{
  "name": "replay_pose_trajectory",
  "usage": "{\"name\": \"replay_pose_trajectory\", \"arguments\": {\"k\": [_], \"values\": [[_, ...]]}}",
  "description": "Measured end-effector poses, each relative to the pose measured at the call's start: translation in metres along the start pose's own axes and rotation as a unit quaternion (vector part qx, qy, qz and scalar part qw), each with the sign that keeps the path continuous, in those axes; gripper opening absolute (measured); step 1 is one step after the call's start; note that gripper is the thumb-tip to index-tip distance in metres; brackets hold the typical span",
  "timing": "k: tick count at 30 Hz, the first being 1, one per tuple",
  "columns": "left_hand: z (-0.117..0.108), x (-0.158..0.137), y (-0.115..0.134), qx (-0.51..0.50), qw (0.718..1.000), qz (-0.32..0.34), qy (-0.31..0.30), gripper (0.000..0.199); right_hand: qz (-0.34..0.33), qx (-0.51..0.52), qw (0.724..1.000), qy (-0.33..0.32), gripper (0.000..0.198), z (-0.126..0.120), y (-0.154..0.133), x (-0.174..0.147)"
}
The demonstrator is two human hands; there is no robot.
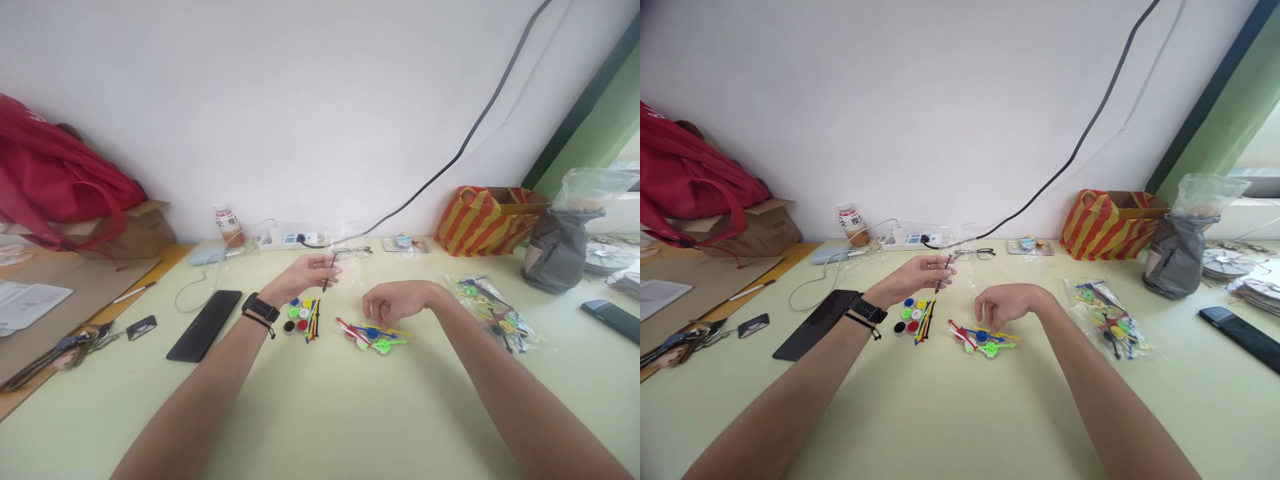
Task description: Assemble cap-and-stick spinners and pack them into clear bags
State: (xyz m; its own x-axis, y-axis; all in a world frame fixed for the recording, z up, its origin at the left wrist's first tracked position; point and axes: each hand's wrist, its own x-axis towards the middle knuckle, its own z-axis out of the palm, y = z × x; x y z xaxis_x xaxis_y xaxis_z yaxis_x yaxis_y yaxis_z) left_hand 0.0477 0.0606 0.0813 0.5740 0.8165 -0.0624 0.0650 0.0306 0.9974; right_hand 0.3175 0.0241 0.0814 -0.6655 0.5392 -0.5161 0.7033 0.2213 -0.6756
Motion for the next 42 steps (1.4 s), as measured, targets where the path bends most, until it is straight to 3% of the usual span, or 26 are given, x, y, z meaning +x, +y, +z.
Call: {"name": "replay_pose_trajectory", "arguments": {"k": [5,11,24,30,37,42], "values": [[-0.004,0.003,-0.002,0.122,0.989,0.068,0.035,0.056,-0.011,-0.014,1.000,0.009,0.037,0.000,0.004,0.000],[-0.004,0.005,-0.003,0.162,0.980,0.107,0.046,0.055,0.001,-0.027,0.999,0.020,0.043,0.002,0.000,0.003],[-0.004,0.002,-0.002,0.211,0.973,0.087,0.035,0.051,-0.039,0.025,0.968,0.245,0.014,-0.022,-0.007,-0.054],[0.005,0.001,0.000,0.120,0.989,0.065,0.056,0.053,-0.119,0.091,0.911,0.385,0.024,-0.025,-0.019,-0.084],[0.011,0.001,-0.007,0.080,0.996,0.023,-0.016,0.047,-0.224,0.210,0.790,0.530,0.023,-0.025,-0.034,-0.087],[0.019,-0.002,0.000,0.097,0.993,0.027,-0.065,0.046,-0.221,0.147,0.770,0.580,0.020,-0.018,-0.046,-0.088]]}}
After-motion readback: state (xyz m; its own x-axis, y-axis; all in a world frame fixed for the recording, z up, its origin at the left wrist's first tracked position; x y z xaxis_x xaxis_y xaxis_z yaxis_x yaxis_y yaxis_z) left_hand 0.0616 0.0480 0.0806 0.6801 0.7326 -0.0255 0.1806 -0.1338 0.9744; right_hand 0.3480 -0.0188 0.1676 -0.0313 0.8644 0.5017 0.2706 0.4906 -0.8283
